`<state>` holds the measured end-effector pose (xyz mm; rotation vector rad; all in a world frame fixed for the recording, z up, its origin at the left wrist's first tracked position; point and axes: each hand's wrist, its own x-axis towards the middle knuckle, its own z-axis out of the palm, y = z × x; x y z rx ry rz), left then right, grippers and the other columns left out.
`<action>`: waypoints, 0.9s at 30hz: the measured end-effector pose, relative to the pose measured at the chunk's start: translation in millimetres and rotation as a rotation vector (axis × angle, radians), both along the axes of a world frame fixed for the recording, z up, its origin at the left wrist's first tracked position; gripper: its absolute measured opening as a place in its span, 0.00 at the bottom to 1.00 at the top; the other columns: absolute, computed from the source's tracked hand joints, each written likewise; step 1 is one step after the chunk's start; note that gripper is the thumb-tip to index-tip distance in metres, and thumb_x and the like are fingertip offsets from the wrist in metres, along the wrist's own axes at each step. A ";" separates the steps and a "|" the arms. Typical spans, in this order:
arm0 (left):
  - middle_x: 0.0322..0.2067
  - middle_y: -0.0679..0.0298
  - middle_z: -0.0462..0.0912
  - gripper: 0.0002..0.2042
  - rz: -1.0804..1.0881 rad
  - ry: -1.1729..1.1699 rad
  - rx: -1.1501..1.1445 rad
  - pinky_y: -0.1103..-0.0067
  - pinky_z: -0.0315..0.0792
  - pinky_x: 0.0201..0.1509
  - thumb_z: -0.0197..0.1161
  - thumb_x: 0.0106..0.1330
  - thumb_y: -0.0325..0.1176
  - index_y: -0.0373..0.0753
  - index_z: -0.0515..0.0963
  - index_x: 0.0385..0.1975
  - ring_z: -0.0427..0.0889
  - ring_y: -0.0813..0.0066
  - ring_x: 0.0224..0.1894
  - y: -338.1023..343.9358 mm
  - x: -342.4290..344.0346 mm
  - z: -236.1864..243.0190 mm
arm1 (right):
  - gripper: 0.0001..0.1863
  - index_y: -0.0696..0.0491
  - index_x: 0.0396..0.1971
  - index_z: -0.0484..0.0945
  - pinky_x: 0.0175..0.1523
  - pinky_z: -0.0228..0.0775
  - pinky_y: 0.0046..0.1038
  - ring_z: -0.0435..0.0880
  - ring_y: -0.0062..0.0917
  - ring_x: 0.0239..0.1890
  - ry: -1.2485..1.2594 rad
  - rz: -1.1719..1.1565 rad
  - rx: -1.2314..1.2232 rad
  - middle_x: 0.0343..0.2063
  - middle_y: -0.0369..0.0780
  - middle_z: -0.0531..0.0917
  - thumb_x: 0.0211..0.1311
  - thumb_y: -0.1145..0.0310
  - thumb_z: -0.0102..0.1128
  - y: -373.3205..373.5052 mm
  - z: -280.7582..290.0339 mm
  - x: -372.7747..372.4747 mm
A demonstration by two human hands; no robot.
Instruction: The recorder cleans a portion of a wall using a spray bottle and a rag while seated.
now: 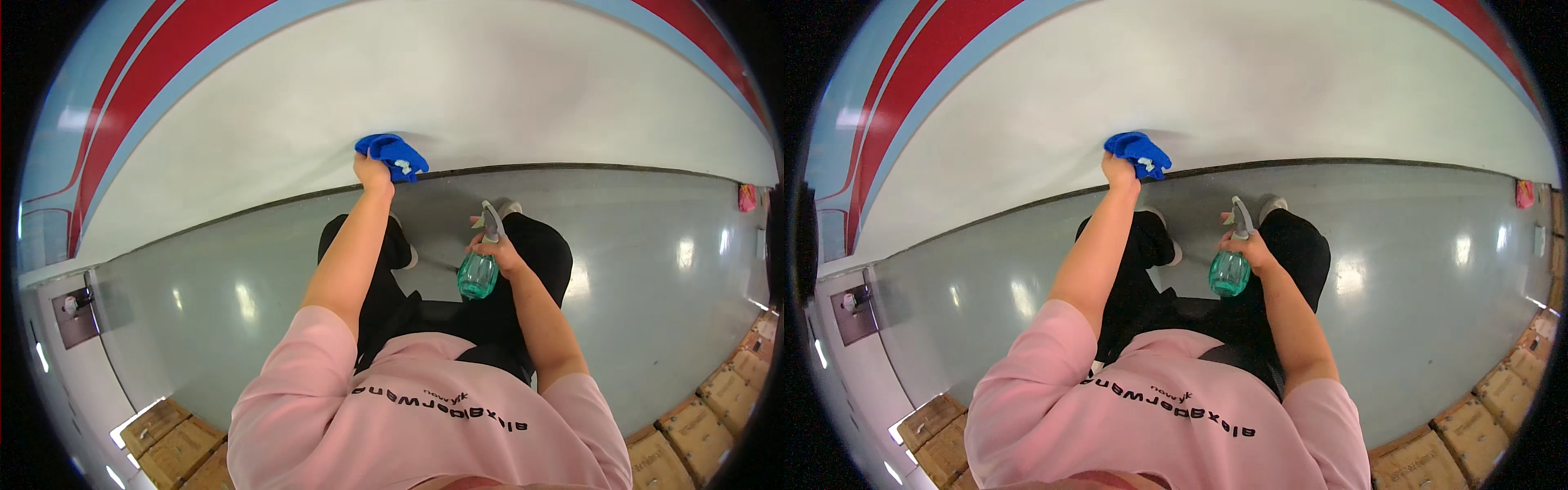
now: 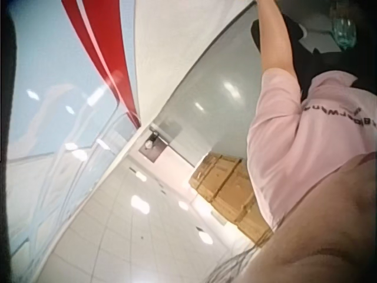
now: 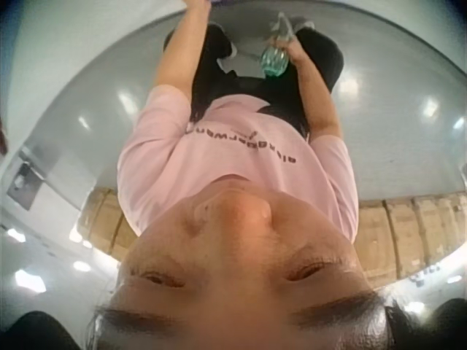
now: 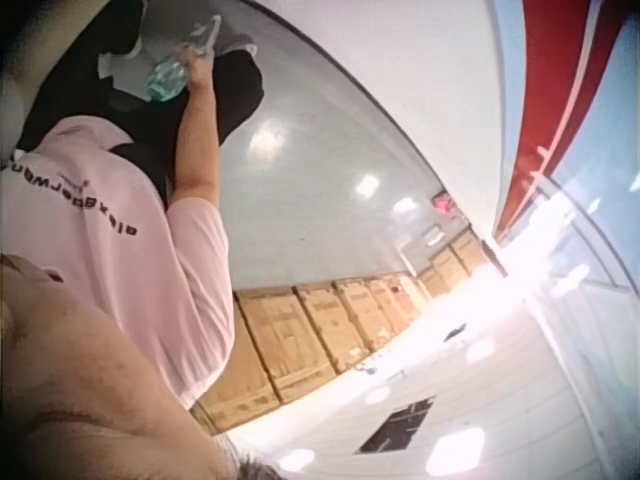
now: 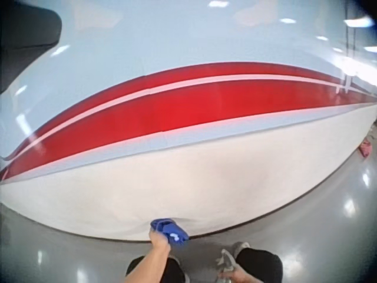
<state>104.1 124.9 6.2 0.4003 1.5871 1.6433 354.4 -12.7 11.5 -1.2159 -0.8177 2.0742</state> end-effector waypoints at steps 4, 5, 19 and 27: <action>0.29 0.61 0.75 0.09 0.051 -0.094 -0.295 0.78 0.71 0.30 0.53 0.56 0.32 0.32 0.72 0.32 0.76 0.72 0.29 -0.1 -24.4 -36.1 | 0.34 0.54 0.52 0.63 0.40 0.62 0.24 0.75 0.23 0.32 0.015 -0.030 0.023 0.25 0.37 0.75 0.37 0.76 0.59 -1.7 -5.5 -1.9; 0.28 0.61 0.75 0.11 0.004 -0.186 -0.237 0.78 0.70 0.27 0.54 0.56 0.33 0.31 0.72 0.32 0.76 0.73 0.27 -0.6 -32.4 -36.2 | 0.34 0.54 0.52 0.63 0.40 0.62 0.24 0.75 0.23 0.32 0.014 -0.029 0.029 0.25 0.37 0.75 0.37 0.76 0.59 0.7 -5.4 -3.5; 0.27 0.63 0.77 0.08 -0.088 -0.186 -0.067 0.75 0.72 0.30 0.47 0.58 0.32 0.38 0.73 0.29 0.76 0.71 0.29 -1.2 -3.2 -14.7 | 0.34 0.54 0.52 0.62 0.39 0.62 0.24 0.74 0.22 0.31 0.006 -0.023 0.006 0.24 0.37 0.75 0.37 0.76 0.59 0.7 -3.1 0.3; 0.28 0.62 0.75 0.09 -0.074 -0.161 -0.209 0.78 0.69 0.33 0.51 0.58 0.36 0.36 0.72 0.27 0.75 0.73 0.30 -5.4 -17.2 -2.0 | 0.34 0.55 0.52 0.62 0.39 0.62 0.23 0.75 0.23 0.31 0.001 -0.024 -0.005 0.25 0.37 0.75 0.37 0.76 0.59 1.9 -3.6 -0.3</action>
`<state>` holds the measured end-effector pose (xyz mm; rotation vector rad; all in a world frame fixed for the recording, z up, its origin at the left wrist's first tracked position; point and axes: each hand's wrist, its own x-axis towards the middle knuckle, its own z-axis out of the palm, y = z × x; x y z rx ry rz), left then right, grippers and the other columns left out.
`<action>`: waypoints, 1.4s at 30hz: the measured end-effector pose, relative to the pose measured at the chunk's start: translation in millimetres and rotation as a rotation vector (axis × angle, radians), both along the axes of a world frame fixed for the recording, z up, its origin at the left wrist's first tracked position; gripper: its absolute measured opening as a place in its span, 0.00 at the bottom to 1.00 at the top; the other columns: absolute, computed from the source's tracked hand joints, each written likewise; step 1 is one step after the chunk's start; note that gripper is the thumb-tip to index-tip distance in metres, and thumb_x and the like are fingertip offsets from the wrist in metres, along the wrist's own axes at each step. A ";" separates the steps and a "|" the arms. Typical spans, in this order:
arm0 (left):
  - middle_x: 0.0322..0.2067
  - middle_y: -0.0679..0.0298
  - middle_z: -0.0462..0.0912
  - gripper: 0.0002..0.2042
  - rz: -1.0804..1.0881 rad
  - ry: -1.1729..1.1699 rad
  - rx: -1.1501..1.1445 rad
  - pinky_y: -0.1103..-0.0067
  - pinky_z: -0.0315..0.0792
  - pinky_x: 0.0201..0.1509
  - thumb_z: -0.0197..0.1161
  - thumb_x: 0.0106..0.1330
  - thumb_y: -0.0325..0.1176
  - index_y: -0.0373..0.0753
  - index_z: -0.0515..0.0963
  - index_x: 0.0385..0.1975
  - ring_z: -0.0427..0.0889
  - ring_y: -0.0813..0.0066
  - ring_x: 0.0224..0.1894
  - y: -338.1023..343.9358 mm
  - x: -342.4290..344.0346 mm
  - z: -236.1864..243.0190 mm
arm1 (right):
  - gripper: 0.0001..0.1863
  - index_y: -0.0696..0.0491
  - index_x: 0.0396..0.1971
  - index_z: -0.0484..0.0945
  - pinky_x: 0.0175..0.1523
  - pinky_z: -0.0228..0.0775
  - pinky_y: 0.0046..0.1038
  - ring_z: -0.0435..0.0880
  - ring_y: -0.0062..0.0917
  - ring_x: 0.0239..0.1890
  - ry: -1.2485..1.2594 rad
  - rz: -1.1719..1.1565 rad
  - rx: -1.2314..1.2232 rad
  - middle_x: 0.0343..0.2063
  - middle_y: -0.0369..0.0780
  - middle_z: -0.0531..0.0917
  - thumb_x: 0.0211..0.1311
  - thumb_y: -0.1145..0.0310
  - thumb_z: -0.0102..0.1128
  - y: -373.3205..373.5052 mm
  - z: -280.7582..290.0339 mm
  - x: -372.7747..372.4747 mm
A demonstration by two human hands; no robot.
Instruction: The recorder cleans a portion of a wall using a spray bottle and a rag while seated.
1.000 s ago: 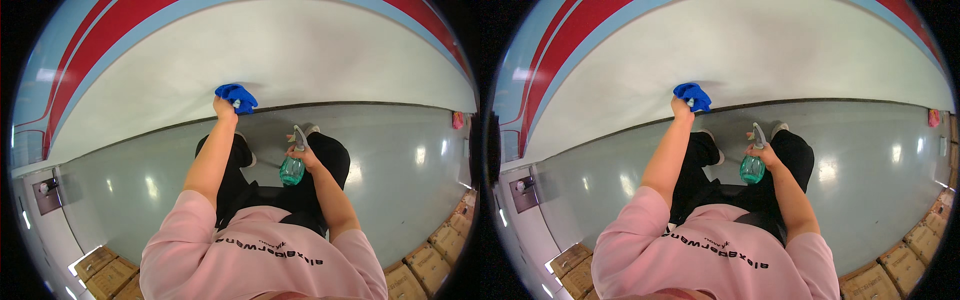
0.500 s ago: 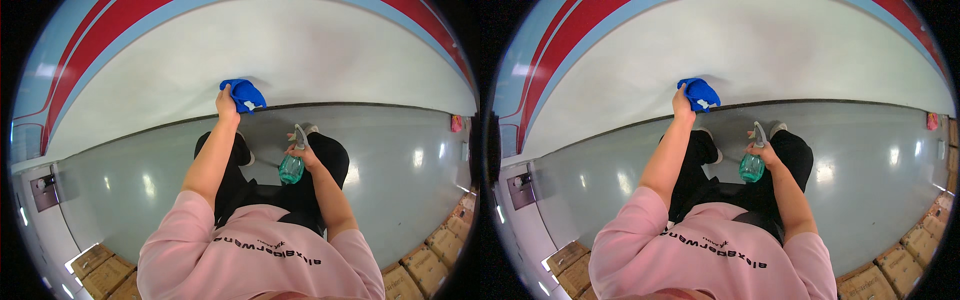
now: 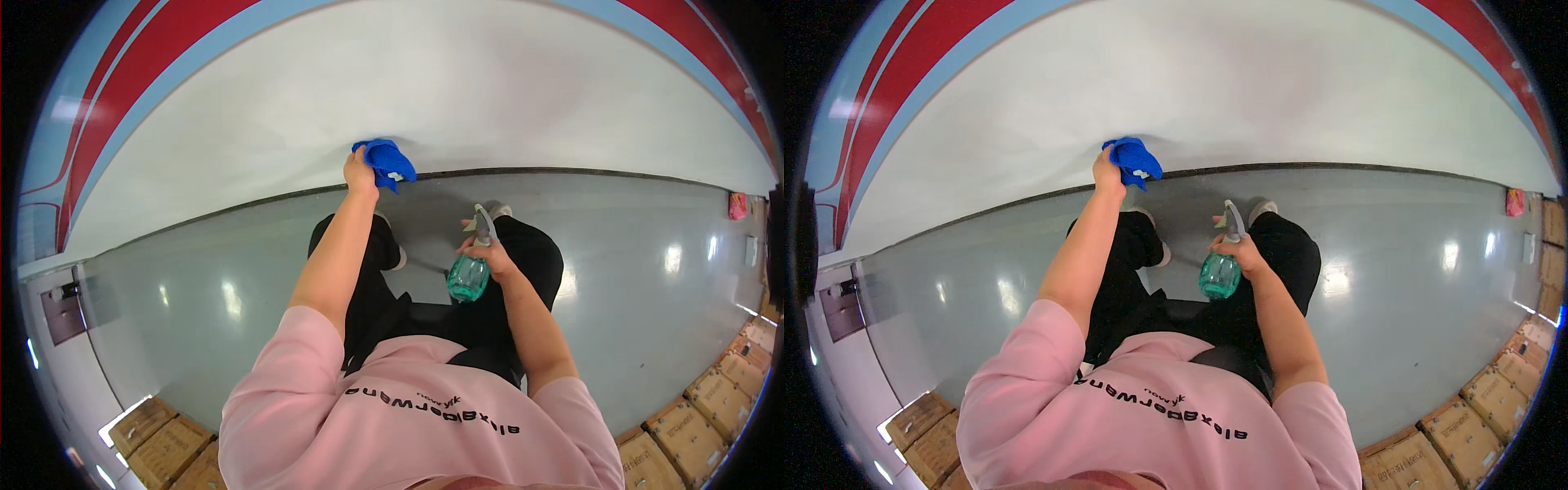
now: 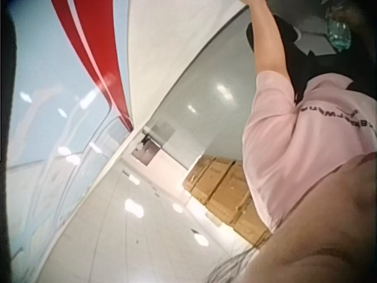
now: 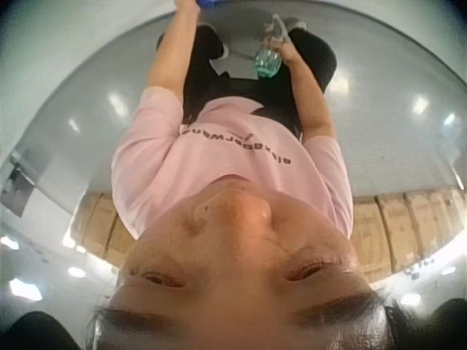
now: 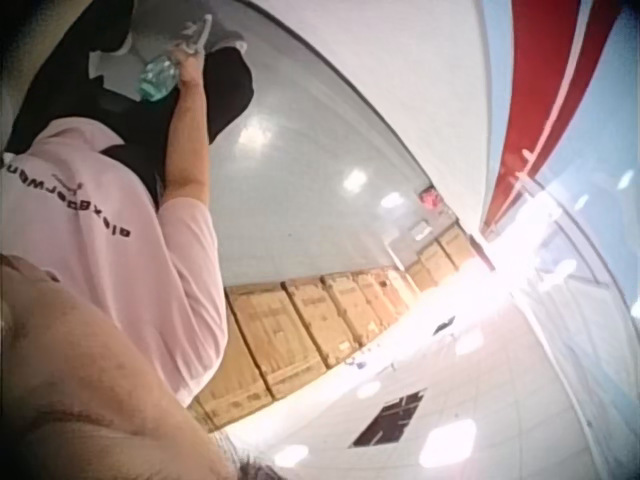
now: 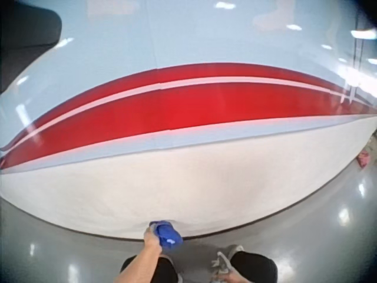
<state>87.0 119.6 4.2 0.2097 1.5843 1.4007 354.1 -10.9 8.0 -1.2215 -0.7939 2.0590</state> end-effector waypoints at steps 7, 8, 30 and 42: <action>0.25 0.65 0.75 0.07 -0.031 -0.092 0.213 0.83 0.66 0.32 0.52 0.59 0.32 0.36 0.73 0.28 0.72 0.78 0.28 -4.9 8.6 46.1 | 0.34 0.54 0.52 0.62 0.41 0.61 0.25 0.75 0.23 0.32 -0.002 0.012 -0.010 0.25 0.37 0.75 0.37 0.75 0.59 1.9 4.1 0.7; 0.25 0.64 0.75 0.08 -0.071 -0.004 0.168 0.82 0.66 0.32 0.52 0.58 0.33 0.35 0.73 0.29 0.73 0.77 0.28 -2.1 2.2 25.5 | 0.34 0.54 0.52 0.62 0.41 0.61 0.25 0.75 0.23 0.32 0.000 0.018 -0.002 0.25 0.37 0.75 0.37 0.75 0.59 4.0 4.3 -0.7; 0.24 0.61 0.75 0.12 -0.101 0.720 -0.300 0.76 0.67 0.36 0.51 0.57 0.37 0.32 0.73 0.28 0.73 0.72 0.29 -9.5 -60.0 -42.5 | 0.34 0.54 0.52 0.61 0.42 0.61 0.25 0.75 0.24 0.33 -0.021 0.044 0.005 0.23 0.37 0.74 0.37 0.75 0.58 2.7 -3.1 -2.3; 0.28 0.64 0.75 0.10 -0.135 0.185 0.231 0.80 0.68 0.36 0.54 0.57 0.35 0.34 0.72 0.30 0.73 0.77 0.31 -12.1 3.7 52.6 | 0.34 0.52 0.52 0.62 0.43 0.60 0.25 0.73 0.22 0.33 0.006 0.059 0.002 0.24 0.36 0.74 0.37 0.73 0.58 1.3 4.0 3.7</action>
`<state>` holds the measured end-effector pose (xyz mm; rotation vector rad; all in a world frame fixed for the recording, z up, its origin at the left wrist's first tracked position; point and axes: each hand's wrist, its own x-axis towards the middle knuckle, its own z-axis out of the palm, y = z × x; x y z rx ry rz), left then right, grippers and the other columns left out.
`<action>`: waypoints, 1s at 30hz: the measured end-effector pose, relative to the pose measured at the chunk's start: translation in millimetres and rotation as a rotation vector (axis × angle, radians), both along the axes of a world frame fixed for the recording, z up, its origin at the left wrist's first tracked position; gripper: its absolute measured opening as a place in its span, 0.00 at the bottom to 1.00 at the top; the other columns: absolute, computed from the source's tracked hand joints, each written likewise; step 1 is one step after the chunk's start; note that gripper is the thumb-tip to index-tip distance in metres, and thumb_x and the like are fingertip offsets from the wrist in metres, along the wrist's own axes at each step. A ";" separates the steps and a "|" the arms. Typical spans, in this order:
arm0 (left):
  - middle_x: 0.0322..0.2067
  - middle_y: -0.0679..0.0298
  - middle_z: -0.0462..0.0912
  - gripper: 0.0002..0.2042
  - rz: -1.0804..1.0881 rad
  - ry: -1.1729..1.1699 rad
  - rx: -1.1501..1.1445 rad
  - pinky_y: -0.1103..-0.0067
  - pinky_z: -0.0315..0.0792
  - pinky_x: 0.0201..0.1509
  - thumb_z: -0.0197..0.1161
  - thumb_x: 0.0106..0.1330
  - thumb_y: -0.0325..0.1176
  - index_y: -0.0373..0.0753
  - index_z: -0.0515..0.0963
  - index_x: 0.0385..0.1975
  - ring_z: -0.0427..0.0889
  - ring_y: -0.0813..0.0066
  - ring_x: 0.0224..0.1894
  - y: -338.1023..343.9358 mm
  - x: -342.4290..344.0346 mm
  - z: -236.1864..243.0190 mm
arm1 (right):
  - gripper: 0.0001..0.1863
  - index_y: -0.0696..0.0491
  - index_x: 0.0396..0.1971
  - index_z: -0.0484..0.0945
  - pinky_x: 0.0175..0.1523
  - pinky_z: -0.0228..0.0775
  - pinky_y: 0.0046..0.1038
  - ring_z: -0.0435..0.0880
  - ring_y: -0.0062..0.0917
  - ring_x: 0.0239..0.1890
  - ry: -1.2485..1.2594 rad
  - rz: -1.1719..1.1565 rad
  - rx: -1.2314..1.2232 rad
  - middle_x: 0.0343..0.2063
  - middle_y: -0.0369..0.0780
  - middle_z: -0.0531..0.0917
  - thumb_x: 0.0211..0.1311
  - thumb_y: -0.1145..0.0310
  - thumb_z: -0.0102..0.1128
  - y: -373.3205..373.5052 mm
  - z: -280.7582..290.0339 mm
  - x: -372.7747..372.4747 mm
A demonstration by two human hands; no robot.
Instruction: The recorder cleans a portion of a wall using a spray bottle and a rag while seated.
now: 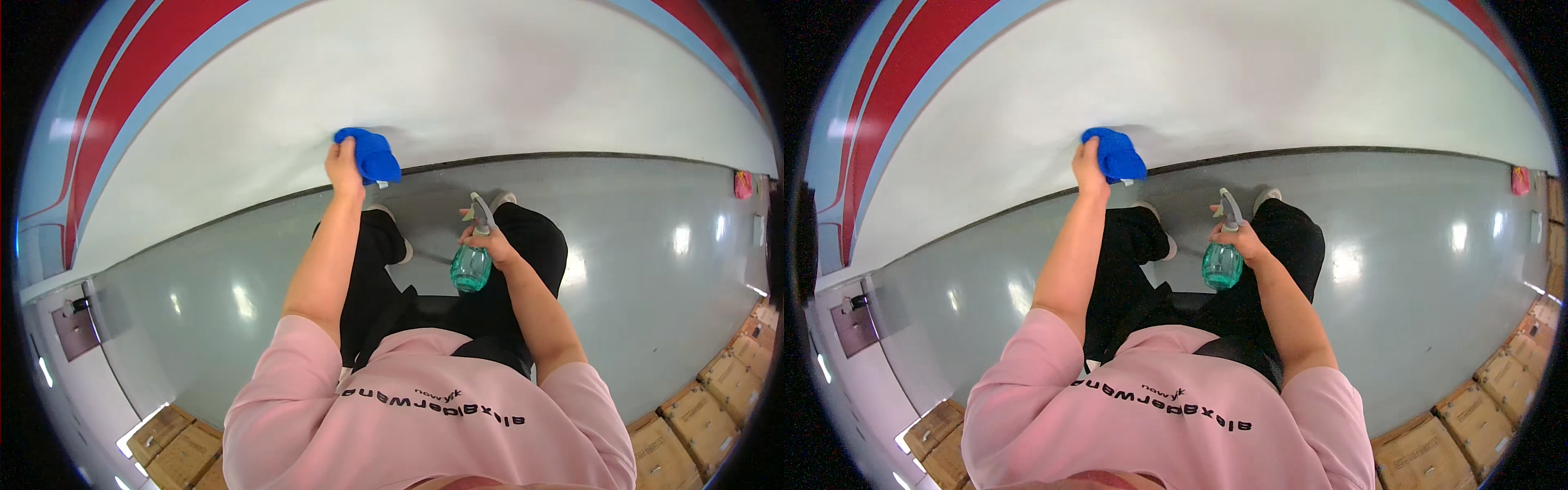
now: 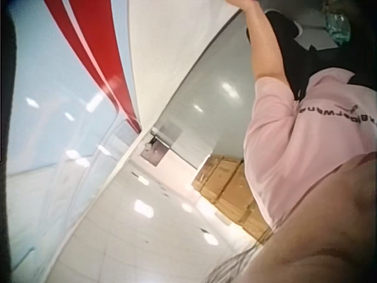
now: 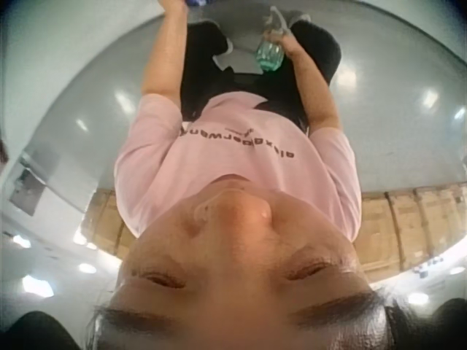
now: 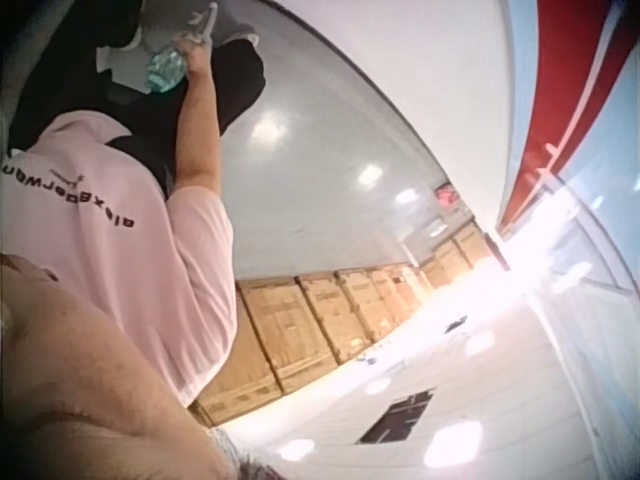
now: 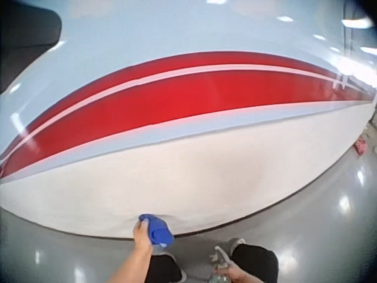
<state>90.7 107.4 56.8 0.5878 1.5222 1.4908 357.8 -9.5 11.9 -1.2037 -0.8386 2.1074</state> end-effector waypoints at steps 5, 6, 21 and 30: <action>0.27 0.61 0.76 0.10 -0.151 -0.121 -0.223 0.78 0.68 0.35 0.56 0.55 0.35 0.33 0.74 0.28 0.74 0.75 0.32 17.6 39.5 -41.3 | 0.34 0.53 0.52 0.62 0.42 0.60 0.25 0.73 0.22 0.33 0.022 -0.031 -0.024 0.24 0.37 0.74 0.37 0.74 0.58 -0.5 -0.8 -2.8; 0.27 0.61 0.76 0.10 -0.160 -0.123 -0.227 0.78 0.68 0.35 0.56 0.55 0.35 0.33 0.74 0.28 0.74 0.75 0.32 25.9 44.5 -55.9 | 0.34 0.53 0.52 0.61 0.42 0.60 0.25 0.73 0.22 0.33 0.045 -0.035 -0.022 0.24 0.37 0.74 0.37 0.74 0.58 -0.3 -1.2 -4.2; 0.42 0.52 0.72 0.15 -0.046 -0.085 -0.711 0.71 0.72 0.42 0.50 0.58 0.28 0.29 0.66 0.45 0.75 0.62 0.41 57.9 56.5 -168.9 | 0.36 0.53 0.54 0.60 0.46 0.61 0.27 0.74 0.24 0.34 0.104 -0.110 -0.071 0.25 0.37 0.76 0.37 0.76 0.58 -1.6 0.5 -7.3; 0.41 0.58 0.73 0.13 -0.214 -0.569 -0.370 0.74 0.70 0.42 0.52 0.59 0.31 0.34 0.68 0.42 0.74 0.69 0.41 50.8 104.2 -131.5 | 0.35 0.54 0.52 0.61 0.44 0.60 0.25 0.74 0.24 0.33 0.055 -0.113 -0.053 0.24 0.38 0.75 0.36 0.75 0.57 -1.8 4.9 -9.7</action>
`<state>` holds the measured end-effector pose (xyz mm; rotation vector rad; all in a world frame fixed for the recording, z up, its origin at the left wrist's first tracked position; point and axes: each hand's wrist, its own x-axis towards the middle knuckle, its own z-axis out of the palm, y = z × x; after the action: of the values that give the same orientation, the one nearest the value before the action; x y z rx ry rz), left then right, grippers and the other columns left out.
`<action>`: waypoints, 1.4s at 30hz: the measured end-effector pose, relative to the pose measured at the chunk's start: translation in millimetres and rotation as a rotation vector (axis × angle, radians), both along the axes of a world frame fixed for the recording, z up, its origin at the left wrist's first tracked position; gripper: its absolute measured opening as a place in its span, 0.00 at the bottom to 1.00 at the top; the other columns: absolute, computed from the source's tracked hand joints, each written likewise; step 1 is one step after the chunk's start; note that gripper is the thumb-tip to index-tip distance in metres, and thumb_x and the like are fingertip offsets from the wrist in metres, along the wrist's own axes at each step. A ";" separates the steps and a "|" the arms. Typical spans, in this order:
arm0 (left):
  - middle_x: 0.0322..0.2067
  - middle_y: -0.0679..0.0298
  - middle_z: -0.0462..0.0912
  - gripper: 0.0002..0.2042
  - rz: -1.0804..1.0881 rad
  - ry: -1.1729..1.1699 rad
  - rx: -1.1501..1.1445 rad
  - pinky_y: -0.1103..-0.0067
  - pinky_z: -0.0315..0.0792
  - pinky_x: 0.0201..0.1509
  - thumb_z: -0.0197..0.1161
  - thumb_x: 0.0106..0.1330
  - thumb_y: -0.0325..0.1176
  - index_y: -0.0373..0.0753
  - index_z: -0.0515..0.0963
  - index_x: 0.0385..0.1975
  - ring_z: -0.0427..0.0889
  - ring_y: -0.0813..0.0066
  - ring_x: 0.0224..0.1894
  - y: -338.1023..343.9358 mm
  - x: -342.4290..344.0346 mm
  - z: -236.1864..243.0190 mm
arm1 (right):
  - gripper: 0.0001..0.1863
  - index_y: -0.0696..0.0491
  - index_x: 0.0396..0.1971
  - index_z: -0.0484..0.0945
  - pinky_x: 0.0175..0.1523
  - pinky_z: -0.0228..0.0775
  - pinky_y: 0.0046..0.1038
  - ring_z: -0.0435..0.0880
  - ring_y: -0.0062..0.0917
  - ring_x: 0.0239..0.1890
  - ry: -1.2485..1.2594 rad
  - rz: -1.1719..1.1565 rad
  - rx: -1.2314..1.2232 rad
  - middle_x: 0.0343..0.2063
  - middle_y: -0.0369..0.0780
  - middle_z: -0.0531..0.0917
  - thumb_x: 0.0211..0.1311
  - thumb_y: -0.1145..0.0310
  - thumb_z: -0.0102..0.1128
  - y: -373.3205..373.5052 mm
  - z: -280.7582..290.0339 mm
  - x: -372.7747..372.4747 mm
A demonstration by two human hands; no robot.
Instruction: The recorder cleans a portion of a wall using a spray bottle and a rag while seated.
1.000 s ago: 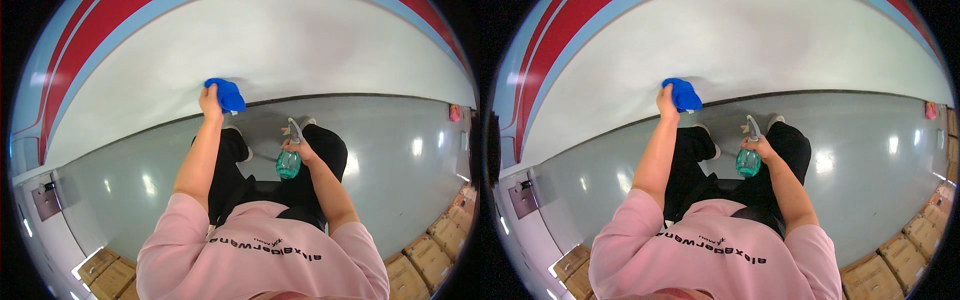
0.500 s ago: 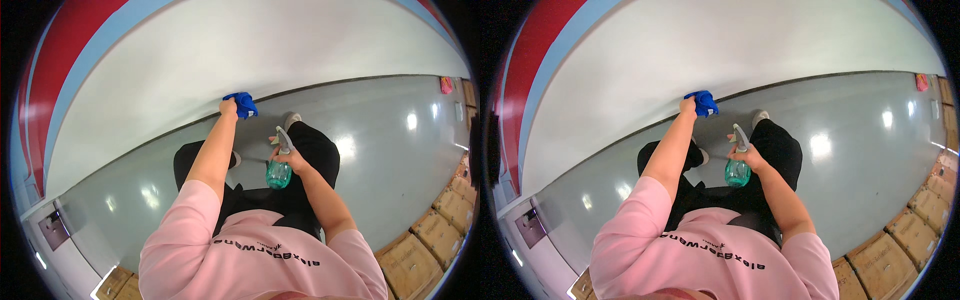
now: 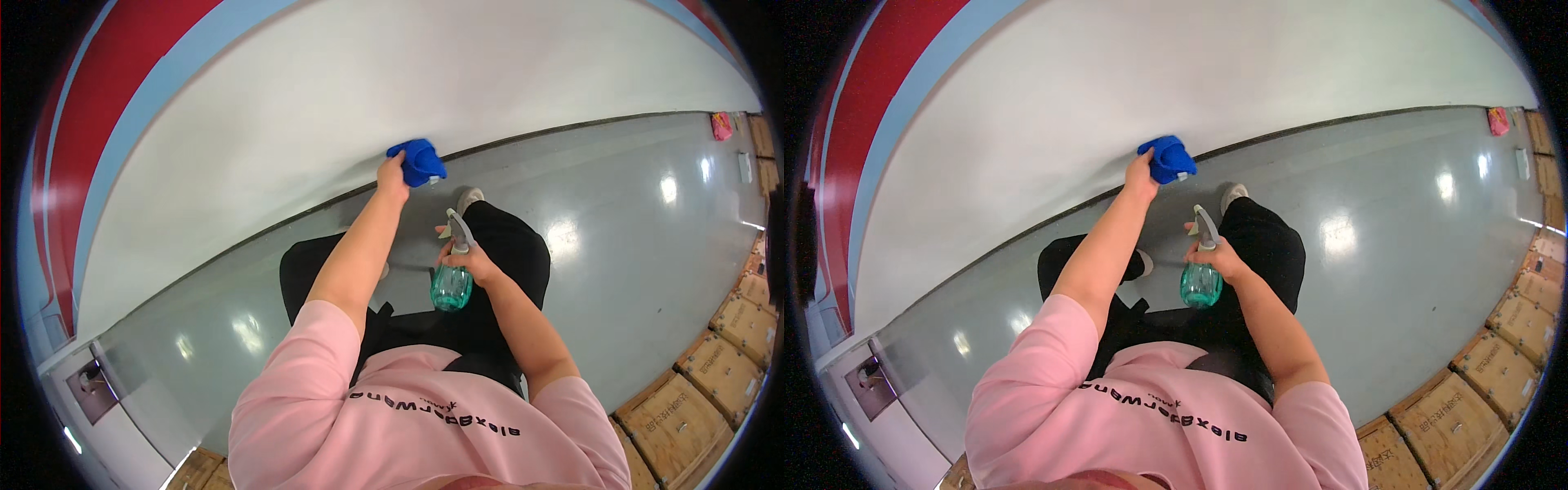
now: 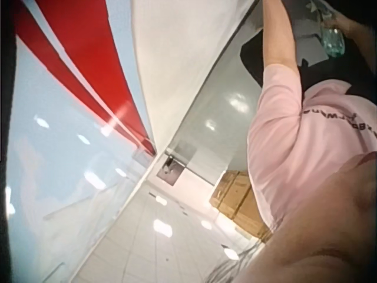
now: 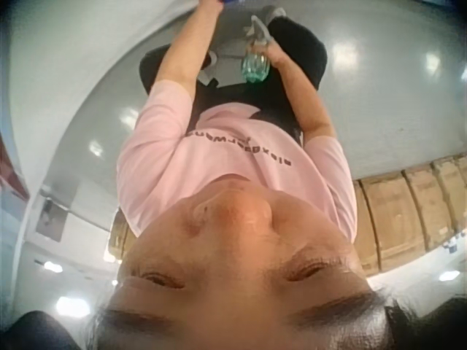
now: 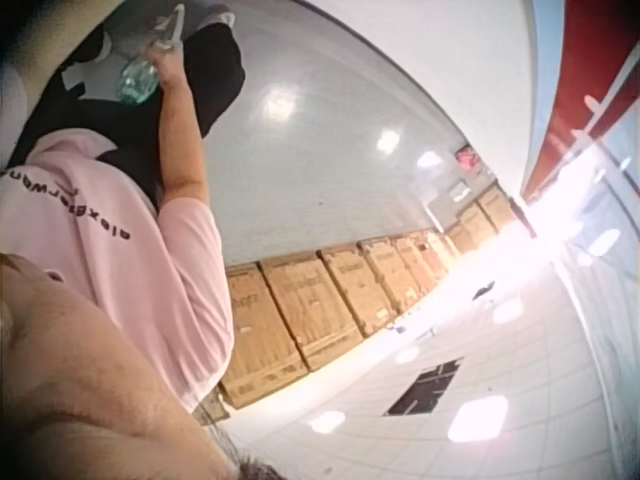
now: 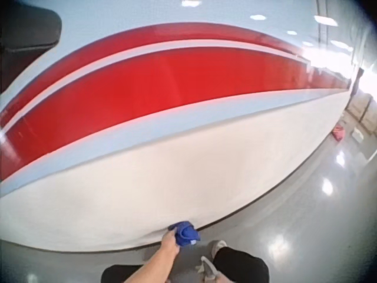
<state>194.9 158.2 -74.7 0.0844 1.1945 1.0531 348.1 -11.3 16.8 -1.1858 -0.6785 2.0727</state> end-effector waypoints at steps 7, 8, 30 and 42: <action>0.32 0.60 0.78 0.08 0.165 0.002 0.149 0.77 0.71 0.41 0.51 0.59 0.31 0.33 0.73 0.33 0.77 0.70 0.34 -7.0 -5.7 59.5 | 0.36 0.53 0.53 0.61 0.46 0.61 0.26 0.75 0.25 0.34 -0.023 -0.033 0.021 0.23 0.38 0.75 0.35 0.75 0.58 -2.2 -3.4 0.8; 0.32 0.61 0.77 0.09 0.177 0.052 0.128 0.77 0.71 0.39 0.53 0.58 0.32 0.33 0.73 0.33 0.76 0.72 0.33 -7.5 -19.6 54.8 | 0.36 0.53 0.53 0.61 0.47 0.61 0.26 0.75 0.25 0.34 -0.023 -0.034 0.030 0.23 0.38 0.75 0.35 0.75 0.58 -2.8 -2.7 -0.8; 0.43 0.55 0.72 0.13 0.146 0.018 -0.235 0.69 0.72 0.46 0.41 0.62 0.27 0.32 0.64 0.46 0.75 0.64 0.43 9.0 6.3 -38.0 | 0.33 0.53 0.52 0.62 0.45 0.61 0.26 0.75 0.23 0.33 0.034 -0.011 -0.013 0.26 0.37 0.76 0.38 0.76 0.58 -1.7 -12.2 4.0; 0.28 0.60 0.77 0.05 -0.005 0.371 0.068 0.79 0.69 0.32 0.55 0.54 0.26 0.30 0.74 0.27 0.75 0.74 0.29 1.2 37.1 -1.7 | 0.34 0.52 0.52 0.62 0.44 0.62 0.25 0.74 0.22 0.32 0.030 -0.034 -0.022 0.25 0.38 0.76 0.38 0.76 0.58 -5.5 -20.9 4.9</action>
<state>232.0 159.4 -76.3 0.3476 1.4896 1.1028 353.0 -16.8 -4.1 -1.1685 -0.6195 2.0704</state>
